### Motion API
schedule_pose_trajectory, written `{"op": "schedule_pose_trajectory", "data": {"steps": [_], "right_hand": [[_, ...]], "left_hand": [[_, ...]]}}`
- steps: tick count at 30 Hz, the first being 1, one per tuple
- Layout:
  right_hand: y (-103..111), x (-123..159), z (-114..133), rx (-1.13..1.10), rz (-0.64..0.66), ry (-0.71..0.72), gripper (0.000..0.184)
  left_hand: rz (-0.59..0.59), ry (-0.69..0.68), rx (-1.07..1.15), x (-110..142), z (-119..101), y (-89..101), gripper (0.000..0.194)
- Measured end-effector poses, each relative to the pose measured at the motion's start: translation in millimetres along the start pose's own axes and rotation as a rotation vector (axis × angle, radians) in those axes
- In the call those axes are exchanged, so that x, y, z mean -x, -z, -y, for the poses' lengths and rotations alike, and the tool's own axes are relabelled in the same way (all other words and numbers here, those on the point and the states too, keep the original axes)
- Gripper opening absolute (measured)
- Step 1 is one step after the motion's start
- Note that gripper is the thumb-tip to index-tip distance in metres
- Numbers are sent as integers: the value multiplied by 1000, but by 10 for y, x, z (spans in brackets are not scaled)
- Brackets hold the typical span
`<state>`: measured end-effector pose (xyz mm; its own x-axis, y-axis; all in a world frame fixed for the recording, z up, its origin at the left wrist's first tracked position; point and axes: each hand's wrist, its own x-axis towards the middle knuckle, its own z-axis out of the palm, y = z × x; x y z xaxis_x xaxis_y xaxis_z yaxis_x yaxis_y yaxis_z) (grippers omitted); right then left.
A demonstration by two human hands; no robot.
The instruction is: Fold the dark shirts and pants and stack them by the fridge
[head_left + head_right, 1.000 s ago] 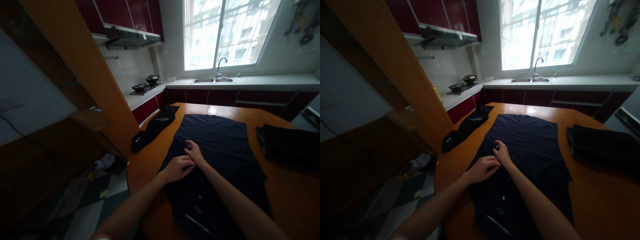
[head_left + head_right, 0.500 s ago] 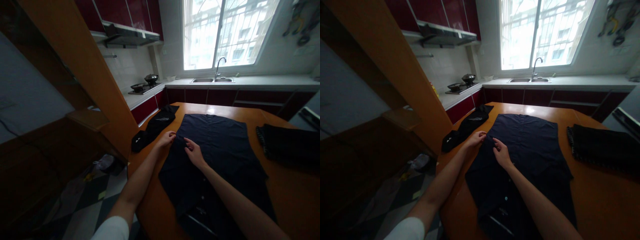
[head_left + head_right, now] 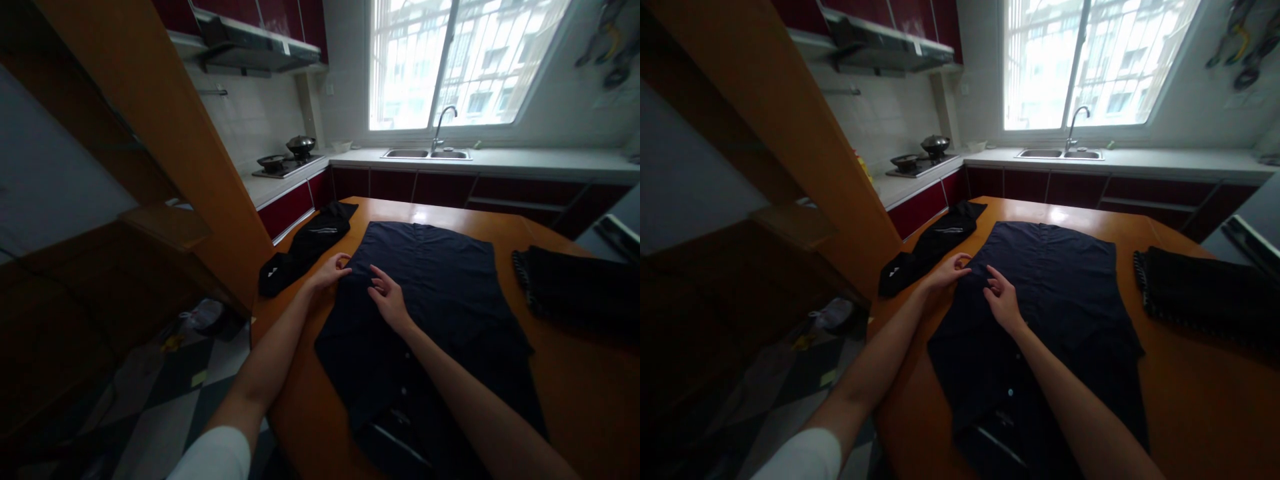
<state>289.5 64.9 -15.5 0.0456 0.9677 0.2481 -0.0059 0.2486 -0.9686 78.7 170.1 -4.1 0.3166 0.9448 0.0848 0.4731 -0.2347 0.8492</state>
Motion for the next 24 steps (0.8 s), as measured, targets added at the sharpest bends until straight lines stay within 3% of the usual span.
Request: {"op": "schedule_pose_trajectory", "data": {"steps": [4, 8, 11, 18, 24], "right_hand": [[16, 4, -65, 143, -16, -5, 61], [37, 30, -126, 410, -7, -3, 57], [43, 50, -124, 547, 2, -28, 54], [50, 82, -52, 693, 117, 5, 38], [32, 114, 5, 739, 149, 42, 35]], "left_hand": [[-97, 5, -122, 9, 0, -15, 49], [-202, 30, -234, 45, 3, 25, 29], [-210, 51, -299, 129, -47, 127, 19], [-21, 92, -402, 592, -417, 247, 13], [365, 31, -390, 1441, -667, 214, 19]]}}
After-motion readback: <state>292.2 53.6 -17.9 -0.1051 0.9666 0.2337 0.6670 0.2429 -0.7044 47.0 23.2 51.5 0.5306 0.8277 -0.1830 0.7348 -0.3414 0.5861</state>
